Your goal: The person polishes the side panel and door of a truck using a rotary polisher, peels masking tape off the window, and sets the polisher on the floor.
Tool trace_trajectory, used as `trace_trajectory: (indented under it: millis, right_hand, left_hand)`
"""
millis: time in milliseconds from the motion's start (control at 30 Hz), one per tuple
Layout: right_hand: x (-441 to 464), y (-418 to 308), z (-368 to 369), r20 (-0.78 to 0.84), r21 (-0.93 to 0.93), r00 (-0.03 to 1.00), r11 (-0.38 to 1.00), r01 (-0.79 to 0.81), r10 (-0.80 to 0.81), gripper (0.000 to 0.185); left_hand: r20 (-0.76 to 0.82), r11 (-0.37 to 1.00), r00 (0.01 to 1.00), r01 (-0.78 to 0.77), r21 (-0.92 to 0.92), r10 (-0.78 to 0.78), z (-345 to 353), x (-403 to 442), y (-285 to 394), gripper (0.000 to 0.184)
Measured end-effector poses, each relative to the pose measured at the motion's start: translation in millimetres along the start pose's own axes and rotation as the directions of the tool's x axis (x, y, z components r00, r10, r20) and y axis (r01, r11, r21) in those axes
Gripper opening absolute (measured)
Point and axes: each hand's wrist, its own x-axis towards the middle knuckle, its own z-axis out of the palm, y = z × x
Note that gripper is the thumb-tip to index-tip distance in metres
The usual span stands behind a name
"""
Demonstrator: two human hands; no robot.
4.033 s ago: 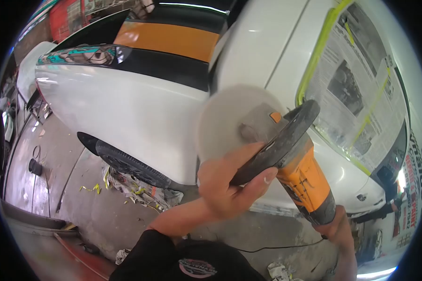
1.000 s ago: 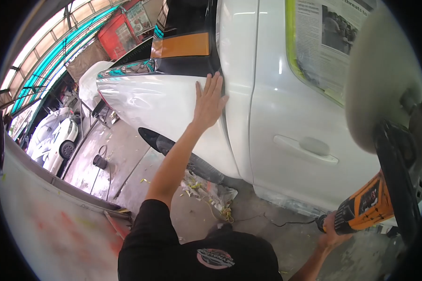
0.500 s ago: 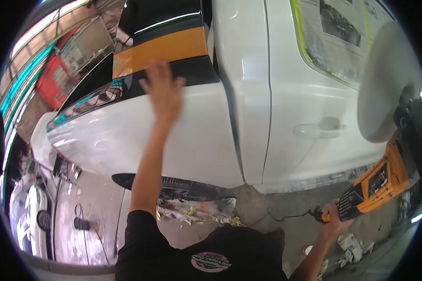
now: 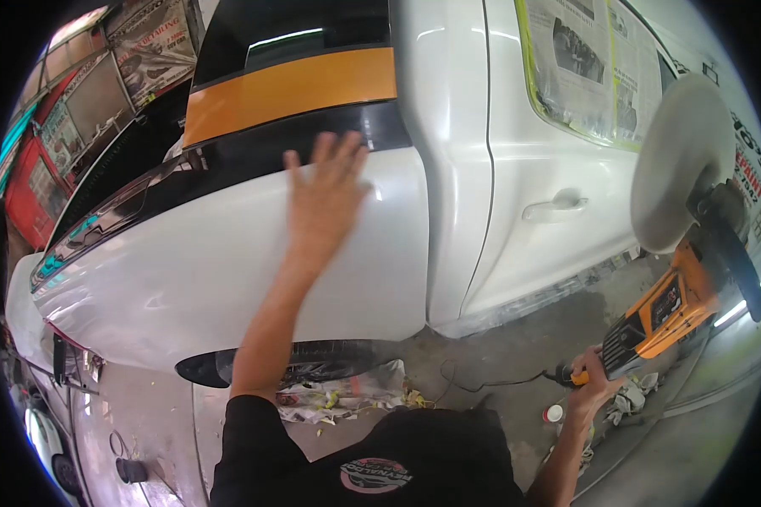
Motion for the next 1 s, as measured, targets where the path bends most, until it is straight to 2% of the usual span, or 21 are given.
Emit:
trace_trajectory:
  millis: [33,100,133,200,233,267,300,333,367,433,467,533,567,633,667,733,767,833,867,933,1000]
  right_hand:
    - [0,-5,3,0.001,0.004,1.0,1.0,0.004,-0.004,0.014]
    - [-4,-17,7,-0.04,0.009,0.996,0.997,-0.076,0.076,0.01]
    - [-5,-3,-7,-0.046,0.007,0.996,0.997,-0.081,0.081,0.01]
    - [-5,40,-47,0.128,-0.16,0.991,0.986,0.051,-0.031,0.02]
    - [-14,17,-20,-0.088,-0.132,0.99,0.983,-0.124,0.113,0.018]
    - [-15,14,-18,-0.095,-0.127,0.991,0.986,-0.108,0.096,0.018]
    - [-13,14,-17,-0.009,-0.214,0.997,0.974,-0.072,0.072,0.018]
    - [-13,17,-16,0.08,-0.292,0.995,0.956,-0.035,0.061,0.018]
    - [-14,16,-13,0.08,-0.274,0.995,0.961,-0.036,0.06,0.018]
    - [-9,13,-11,0.172,-0.378,0.963,0.917,-0.13,0.207,0.018]
    - [-6,14,-14,0.178,-0.373,0.962,0.918,-0.131,0.209,0.018]
    - [2,17,-19,0.286,-0.44,0.935,0.896,-0.066,0.21,0.021]
    - [9,14,-20,0.305,-0.435,0.929,0.898,-0.058,0.208,0.021]
    - [24,1,-21,0.413,-0.506,0.856,0.86,-0.069,0.311,0.022]
    - [32,-4,-23,0.427,-0.505,0.85,0.861,-0.058,0.308,0.022]
    - [54,-12,-27,0.508,-0.511,0.81,0.859,0.008,0.295,0.023]
    - [67,-12,-30,0.513,-0.512,0.808,0.859,0.015,0.291,0.023]
    - [99,-12,-41,0.609,-0.598,0.724,0.788,0.149,0.325,0.025]
    - [112,-15,-42,0.613,-0.602,0.723,0.781,0.166,0.319,0.025]
    - [139,-26,-35,0.596,-0.653,0.783,0.676,0.343,0.178,0.025]
    - [176,-45,-23,0.626,-0.634,0.762,0.676,0.375,0.165,0.025]
  left_hand:
    - [-0.012,0.988,0.989,0.144,-0.05,-0.144,-16,0,-18,0.06]
    - [-0.162,0.93,0.919,0.367,0.016,-0.359,-35,6,-49,0.052]
    - [-0.158,0.933,0.922,0.36,0.015,-0.354,-44,2,-58,0.052]
    - [-0.399,0.83,0.729,0.467,-0.305,-0.556,-58,-2,-55,0.042]
    - [-0.322,0.761,0.778,0.286,-0.583,-0.539,-68,-5,-27,0.039]
    - [-0.258,0.595,0.832,0.104,-0.797,-0.491,-78,-12,10,0.036]
    - [-0.289,0.635,0.927,-0.078,-0.769,-0.237,-80,-20,42,0.052]
    - [-0.223,0.626,0.969,-0.111,-0.772,-0.104,-106,-19,85,0.055]
    - [-0.274,0.536,0.962,-0.242,-0.808,0.022,-123,-13,115,0.066]
    - [-0.371,0.389,0.927,-0.361,-0.848,0.051,-143,5,161,0.079]
    - [-0.37,0.336,0.925,-0.376,-0.863,0.084,-146,15,174,0.088]
    - [-0.359,0.444,0.933,-0.321,-0.836,-0.001,-143,29,189,0.07]
    - [-0.356,0.459,0.935,-0.311,-0.832,-0.011,-141,29,189,0.07]
    - [-0.043,0.424,0.999,-0.036,-0.905,-0.006,-131,28,183,0.043]
    - [-0.042,0.431,0.999,-0.029,-0.902,-0.021,-127,26,182,0.043]
    - [0.06,0.134,0.973,0.092,-0.987,-0.222,-117,21,182,0.03]
    - [0.058,0.133,0.971,0.091,-0.987,-0.23,-110,20,182,0.03]
    - [0.081,0.073,0.927,0.116,-0.991,-0.365,-98,20,188,0.031]
    - [0.077,0.064,0.922,0.109,-0.992,-0.378,-94,24,192,0.031]
    - [-0.005,0.048,0.858,0.023,-0.999,-0.513,-88,32,199,0.034]
    - [-0.031,0.072,0.815,0.013,-0.997,-0.579,-79,56,198,0.036]
